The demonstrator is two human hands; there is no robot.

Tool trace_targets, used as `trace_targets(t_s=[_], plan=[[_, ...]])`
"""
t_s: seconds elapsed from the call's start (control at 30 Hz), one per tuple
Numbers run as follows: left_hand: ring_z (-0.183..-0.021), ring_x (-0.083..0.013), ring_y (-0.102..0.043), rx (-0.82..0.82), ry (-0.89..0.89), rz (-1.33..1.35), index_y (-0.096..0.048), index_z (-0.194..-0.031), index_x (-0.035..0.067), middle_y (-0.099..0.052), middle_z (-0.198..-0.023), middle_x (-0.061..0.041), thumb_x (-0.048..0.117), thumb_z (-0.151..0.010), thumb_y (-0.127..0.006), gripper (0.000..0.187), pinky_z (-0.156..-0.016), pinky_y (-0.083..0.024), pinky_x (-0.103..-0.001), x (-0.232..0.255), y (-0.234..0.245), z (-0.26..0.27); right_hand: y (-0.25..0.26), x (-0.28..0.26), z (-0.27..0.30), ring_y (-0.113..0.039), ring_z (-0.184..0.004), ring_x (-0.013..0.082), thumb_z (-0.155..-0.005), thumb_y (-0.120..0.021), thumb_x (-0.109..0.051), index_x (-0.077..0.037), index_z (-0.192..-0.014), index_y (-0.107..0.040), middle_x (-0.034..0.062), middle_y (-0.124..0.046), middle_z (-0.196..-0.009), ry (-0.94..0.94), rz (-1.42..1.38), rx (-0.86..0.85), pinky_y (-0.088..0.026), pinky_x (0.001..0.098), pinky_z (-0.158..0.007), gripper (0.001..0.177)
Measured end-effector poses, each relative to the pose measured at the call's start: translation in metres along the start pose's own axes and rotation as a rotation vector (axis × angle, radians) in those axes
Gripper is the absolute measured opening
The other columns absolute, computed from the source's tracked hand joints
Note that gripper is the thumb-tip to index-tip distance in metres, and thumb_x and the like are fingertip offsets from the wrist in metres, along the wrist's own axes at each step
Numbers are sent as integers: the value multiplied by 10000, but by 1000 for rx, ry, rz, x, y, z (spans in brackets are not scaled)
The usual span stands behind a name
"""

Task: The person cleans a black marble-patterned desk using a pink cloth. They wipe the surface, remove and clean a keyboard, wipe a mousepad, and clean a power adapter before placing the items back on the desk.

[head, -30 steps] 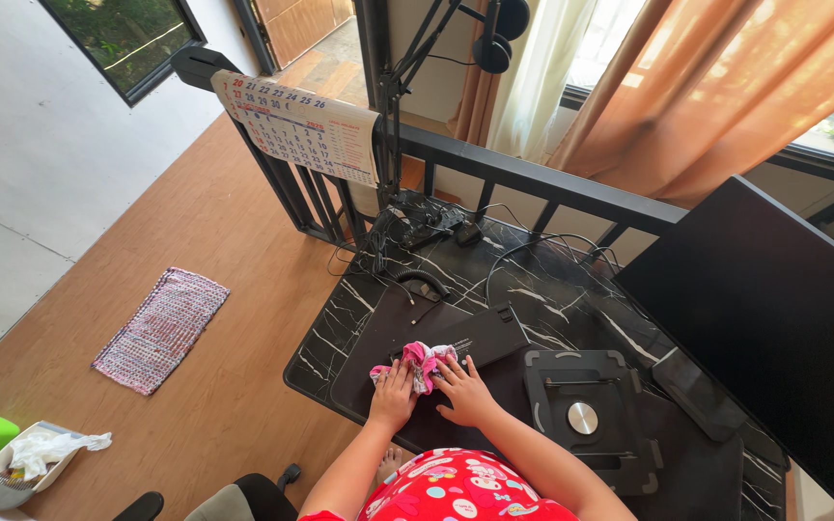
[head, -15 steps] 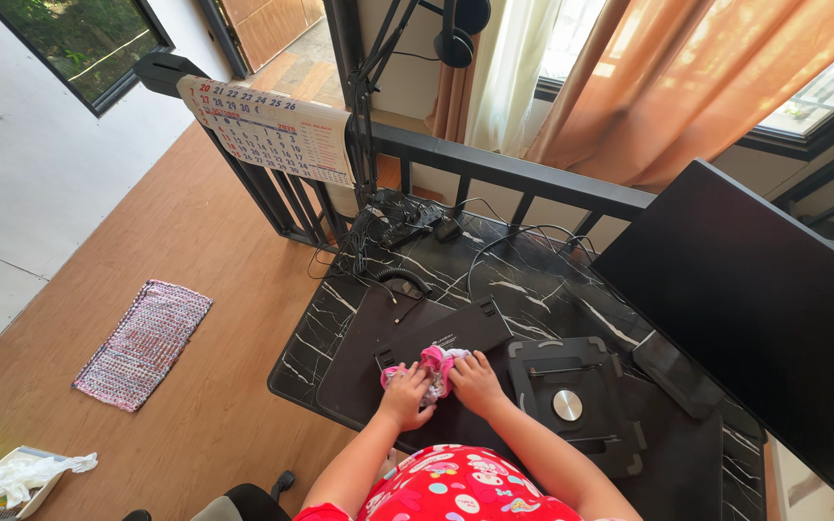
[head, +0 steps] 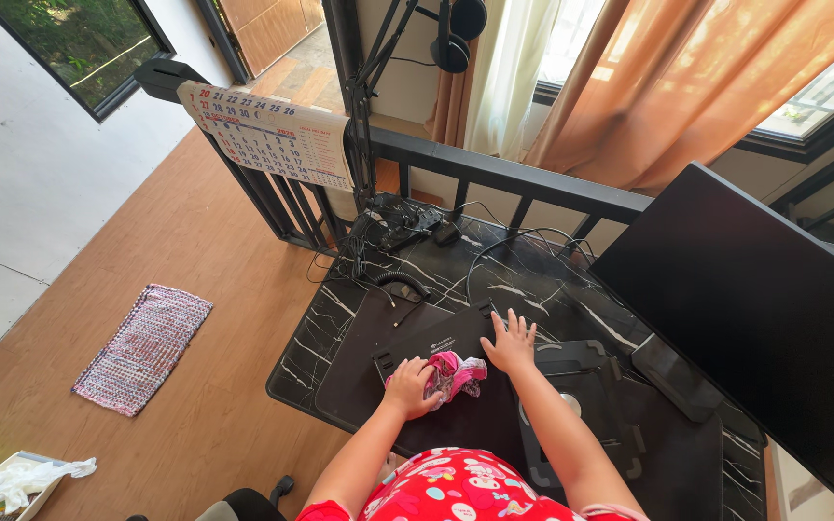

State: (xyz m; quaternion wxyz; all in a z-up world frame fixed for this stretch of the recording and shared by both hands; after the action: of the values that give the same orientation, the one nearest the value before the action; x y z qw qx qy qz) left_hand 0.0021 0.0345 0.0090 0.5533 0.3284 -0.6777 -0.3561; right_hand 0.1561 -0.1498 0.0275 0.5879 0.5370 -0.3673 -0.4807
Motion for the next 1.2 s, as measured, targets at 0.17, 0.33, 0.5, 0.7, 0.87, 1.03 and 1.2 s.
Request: trace_targets(t_s=[0.17,0.33,0.5,0.7,0.87,1.03,1.2], plan=[[-1429,-390,-392,-81,1,-52,-565,-1383,31,-497,-1467,-199,489,-735,-830,836,-1194,-254,-536,1,-8,5,-18,-1,-4,-197,-1539,397,-939,-425,-715,-375,-1630,-190,91,-248,-1673,-70,52,-162,3,616,-1233,806],[-1450,-384,-380,-78,-15,-54,-542,-1419,37,-488,-1489,-177,482,-742,-832,860,-1211,-238,-542,2,-7,7,-22,-3,-7,-228,-1533,377,-943,-411,-719,-357,-1631,-204,93,-311,-1652,-69,60,-166,29,617,-1236,804],[-1450,-388,-364,-84,-20,-58,-525,-1418,33,-474,-1491,-182,478,-731,-840,877,-1213,-223,-541,3,-9,9,-25,-6,-7,-222,-1532,382,-943,-417,-723,-305,-1650,-196,137,-306,-1650,-47,99,-201,39,613,-1246,850],[-1348,-365,-532,98,-94,-69,-718,-1146,133,-635,-1346,-121,264,-855,-754,321,-1128,-375,-529,12,14,1,4,-37,-5,-249,-1505,406,-887,-565,-730,-110,-1489,-407,180,-310,-1639,86,61,40,-3,608,-1197,878],[-1083,-292,-671,115,318,313,-729,-1025,127,-705,-1084,-73,310,-946,-680,206,-952,-535,-405,-36,15,-18,-3,-109,68,-404,-1369,402,-641,-881,-391,-147,-1373,-543,162,-493,-1449,668,-346,69,-196,597,-1160,843],[-1217,-302,-594,186,281,161,-679,-1178,121,-672,-1250,-77,410,-822,-761,466,-1053,-451,-460,-47,34,-32,-8,-105,88,-552,-1195,340,-647,-824,-188,-169,-1335,-608,86,-596,-1275,666,-123,213,-409,501,-1036,721],[-1525,-353,-285,-134,406,-272,-304,-1578,114,-327,-1605,-143,587,-626,-901,1219,-1175,-197,-605,-71,22,-33,-23,-79,91,-619,-1041,301,-666,-794,-140,-194,-1222,-681,48,-640,-1083,618,-181,42,-485,431,-890,570]])
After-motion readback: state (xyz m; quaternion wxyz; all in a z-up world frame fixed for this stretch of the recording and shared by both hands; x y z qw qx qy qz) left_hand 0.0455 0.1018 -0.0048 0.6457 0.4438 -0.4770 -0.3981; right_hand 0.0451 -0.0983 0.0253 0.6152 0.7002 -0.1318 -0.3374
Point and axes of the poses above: each hand's wrist, its own z-axis away from the middle knuckle, its own y-axis out of the back of the hand, x = y × z, the point moved 10 cm from there along -z, towards the middle knuckle
